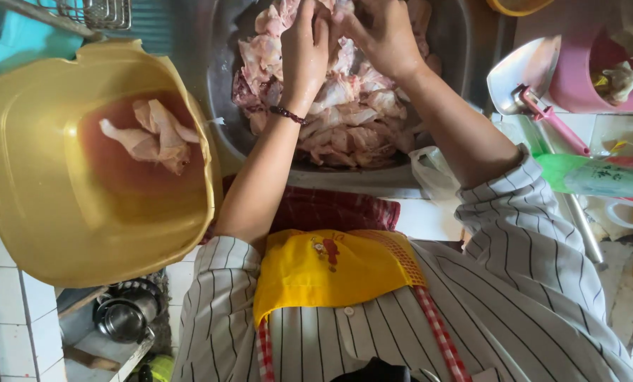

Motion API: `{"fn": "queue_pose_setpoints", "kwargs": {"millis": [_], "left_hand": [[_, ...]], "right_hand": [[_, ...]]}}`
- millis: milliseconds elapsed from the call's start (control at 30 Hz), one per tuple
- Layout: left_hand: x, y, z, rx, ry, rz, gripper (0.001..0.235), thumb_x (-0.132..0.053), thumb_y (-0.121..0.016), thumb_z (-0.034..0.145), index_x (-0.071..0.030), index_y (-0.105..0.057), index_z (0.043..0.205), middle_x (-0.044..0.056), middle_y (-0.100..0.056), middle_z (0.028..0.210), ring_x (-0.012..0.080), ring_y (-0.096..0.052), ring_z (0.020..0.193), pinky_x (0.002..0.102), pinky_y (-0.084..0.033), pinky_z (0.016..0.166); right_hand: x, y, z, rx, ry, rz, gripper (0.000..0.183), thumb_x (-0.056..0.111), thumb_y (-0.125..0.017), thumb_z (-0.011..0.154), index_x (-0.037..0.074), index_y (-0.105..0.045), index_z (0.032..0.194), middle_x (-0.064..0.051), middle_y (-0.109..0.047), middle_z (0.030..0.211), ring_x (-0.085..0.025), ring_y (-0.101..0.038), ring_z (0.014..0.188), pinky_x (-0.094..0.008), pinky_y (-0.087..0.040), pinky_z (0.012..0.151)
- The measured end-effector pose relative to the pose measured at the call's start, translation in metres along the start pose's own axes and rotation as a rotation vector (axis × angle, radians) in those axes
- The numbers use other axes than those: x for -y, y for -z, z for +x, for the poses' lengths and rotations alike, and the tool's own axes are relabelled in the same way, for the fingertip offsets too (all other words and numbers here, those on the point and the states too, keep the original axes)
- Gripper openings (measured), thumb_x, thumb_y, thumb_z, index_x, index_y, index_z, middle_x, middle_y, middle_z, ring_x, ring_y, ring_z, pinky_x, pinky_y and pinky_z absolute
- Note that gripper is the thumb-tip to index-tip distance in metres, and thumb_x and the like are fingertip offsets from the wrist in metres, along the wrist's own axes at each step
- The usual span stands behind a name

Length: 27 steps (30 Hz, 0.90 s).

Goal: Washing multiple pieces of raw chicken in a sink and placing them into a plastic basin.

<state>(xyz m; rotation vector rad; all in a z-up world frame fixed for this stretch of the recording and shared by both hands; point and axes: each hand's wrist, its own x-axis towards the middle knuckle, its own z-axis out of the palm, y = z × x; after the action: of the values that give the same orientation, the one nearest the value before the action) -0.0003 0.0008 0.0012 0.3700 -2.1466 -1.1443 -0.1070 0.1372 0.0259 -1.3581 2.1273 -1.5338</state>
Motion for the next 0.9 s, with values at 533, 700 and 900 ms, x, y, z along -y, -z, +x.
{"fn": "queue_pose_setpoints", "kwargs": {"millis": [533, 700, 900], "left_hand": [[-0.009, 0.013, -0.012, 0.206, -0.040, -0.137, 0.007, -0.010, -0.042, 0.103, -0.010, -0.049, 0.102, 0.005, -0.059, 0.085, 0.0182, -0.056, 0.071, 0.035, -0.045, 0.065], [0.045, 0.012, -0.042, 0.172, 0.281, -0.132, 0.046, -0.010, -0.041, 0.111, -0.027, -0.032, 0.152, 0.000, -0.068, 0.115, 0.0049, -0.054, 0.058, 0.018, -0.038, 0.041], [0.015, 0.041, -0.031, 0.089, 0.454, -0.472, 0.032, -0.015, -0.051, 0.107, -0.024, -0.045, 0.137, 0.008, -0.078, 0.111, 0.0114, -0.066, 0.073, 0.020, -0.046, 0.050]], "right_hand": [[0.006, -0.009, -0.001, 0.145, -0.182, 0.221, 0.015, 0.008, -0.075, 0.112, -0.003, -0.070, 0.104, -0.005, -0.061, 0.075, -0.011, -0.054, 0.061, -0.025, -0.046, 0.049], [0.000, -0.002, -0.042, 0.787, -0.167, -0.480, 0.026, 0.014, -0.073, 0.100, 0.003, -0.065, 0.078, -0.004, -0.062, 0.064, -0.015, -0.056, 0.048, -0.028, -0.048, 0.046], [-0.076, -0.017, -0.101, 1.006, -0.347, -0.519, 0.040, 0.026, -0.068, 0.085, 0.003, -0.059, 0.116, -0.019, -0.070, 0.101, -0.040, -0.066, 0.083, -0.050, -0.051, 0.073]]}}
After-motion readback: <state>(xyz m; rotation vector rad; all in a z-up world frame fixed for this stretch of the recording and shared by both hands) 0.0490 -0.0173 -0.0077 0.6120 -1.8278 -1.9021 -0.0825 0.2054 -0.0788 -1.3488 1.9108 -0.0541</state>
